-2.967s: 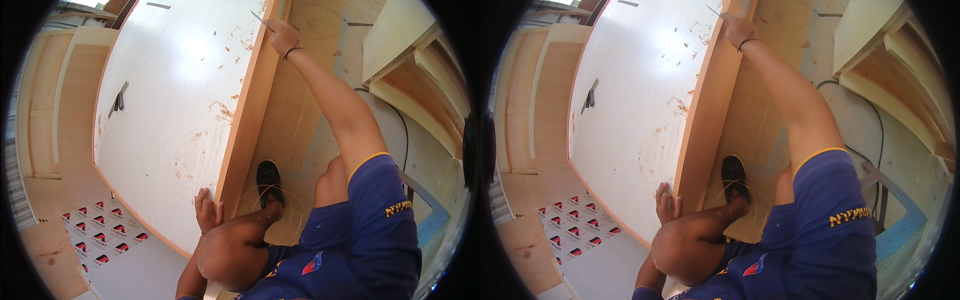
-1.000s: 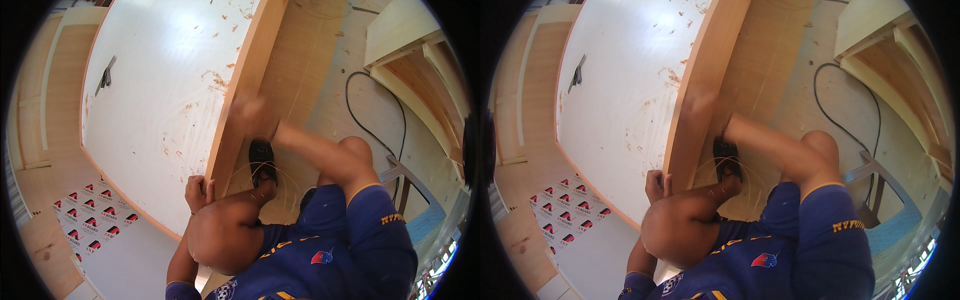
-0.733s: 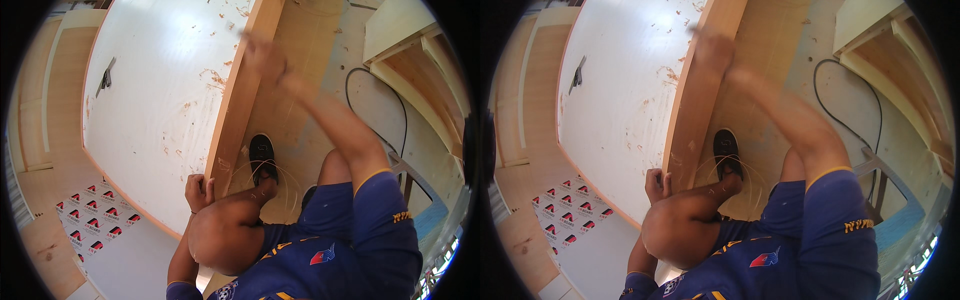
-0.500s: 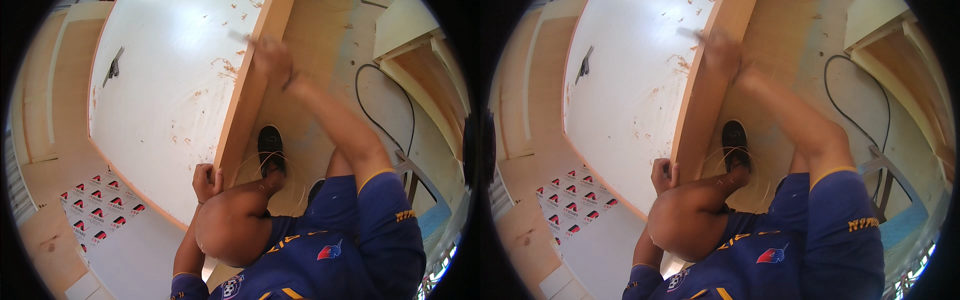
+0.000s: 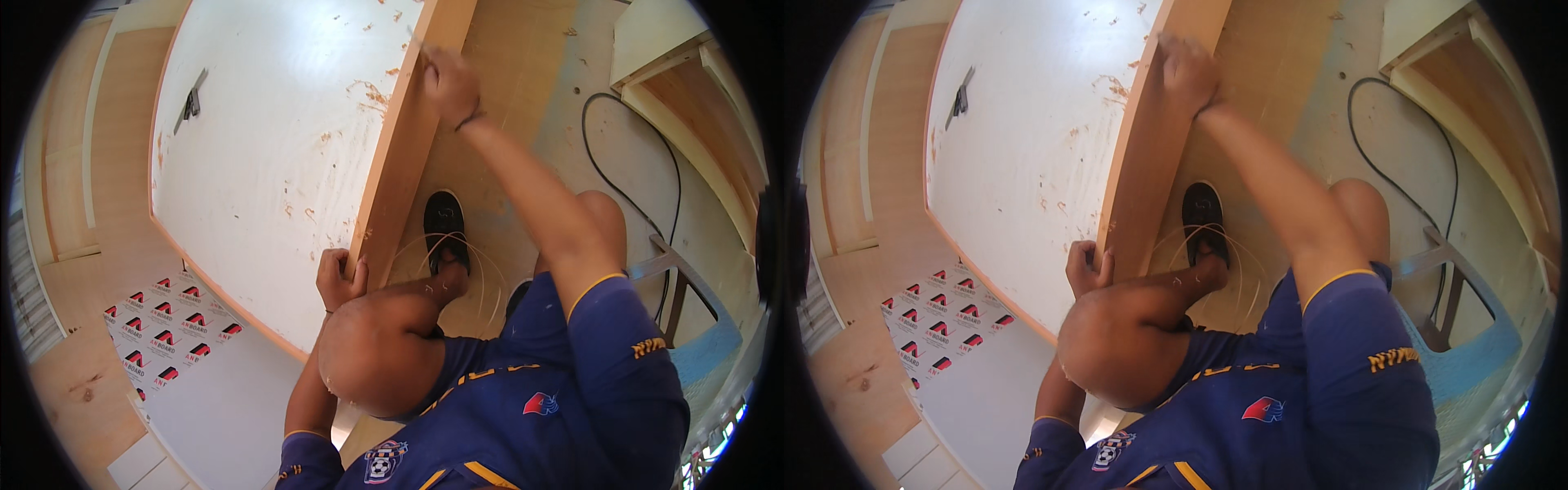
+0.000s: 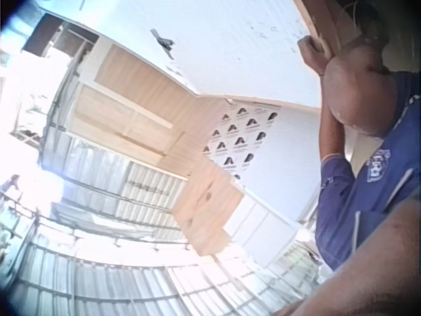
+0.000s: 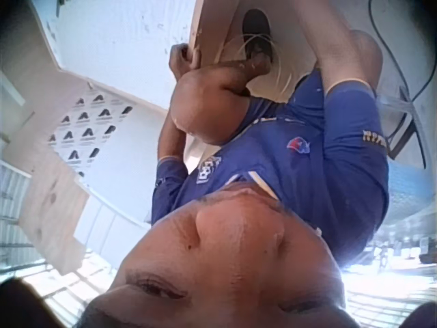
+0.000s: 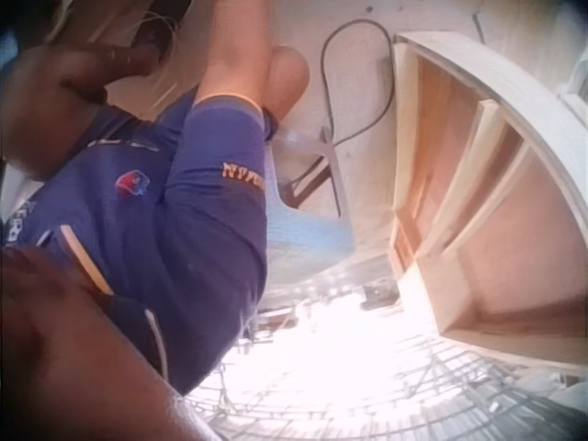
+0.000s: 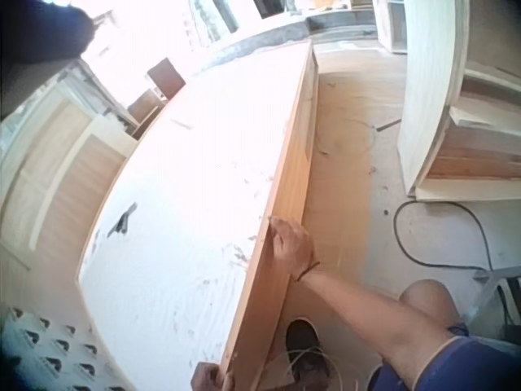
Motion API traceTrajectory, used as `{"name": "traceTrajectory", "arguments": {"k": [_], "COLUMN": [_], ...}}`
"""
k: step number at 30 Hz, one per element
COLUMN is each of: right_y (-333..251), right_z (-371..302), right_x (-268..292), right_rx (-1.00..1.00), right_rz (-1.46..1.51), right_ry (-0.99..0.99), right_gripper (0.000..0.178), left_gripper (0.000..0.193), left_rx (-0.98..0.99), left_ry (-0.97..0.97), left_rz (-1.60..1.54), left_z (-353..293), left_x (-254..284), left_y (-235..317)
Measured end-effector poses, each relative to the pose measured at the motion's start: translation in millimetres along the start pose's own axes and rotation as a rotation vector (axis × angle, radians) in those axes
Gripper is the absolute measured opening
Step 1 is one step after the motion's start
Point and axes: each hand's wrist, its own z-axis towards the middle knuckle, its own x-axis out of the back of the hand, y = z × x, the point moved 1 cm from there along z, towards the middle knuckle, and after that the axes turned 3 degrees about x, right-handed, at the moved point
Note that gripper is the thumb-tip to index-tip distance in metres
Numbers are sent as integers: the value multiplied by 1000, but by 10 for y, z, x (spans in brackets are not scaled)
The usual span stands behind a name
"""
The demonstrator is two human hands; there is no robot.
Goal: The person shaves the edge of a wood panel with a blade.
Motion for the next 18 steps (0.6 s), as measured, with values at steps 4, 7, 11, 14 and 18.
{"name": "traceTrajectory", "arguments": {"k": [4,7,11,14,18], "right_y": [-833,-1265,-650,-467,-849], "right_z": [-1026,-1455,-719,-194,-902], "right_x": [13,239,43,51,38], "right_rx": [236,265,149,52,83], "right_rz": [43,286,257,-73,13], "right_ry": [-148,-479,-125,-42,-135], "right_gripper": [35,26,40,44,47], "left_gripper": [22,23,25,26,28], "left_rx": [6,19,3,12,102], "left_ry": [22,36,51,50,51], "left_rz": [52,32,31,-20,-33], "left_z": [-75,-44,-33,-20,-79], "left_x": [98,54,63,75,76], "left_y": [-69,-60,-7,-22,-78]}}
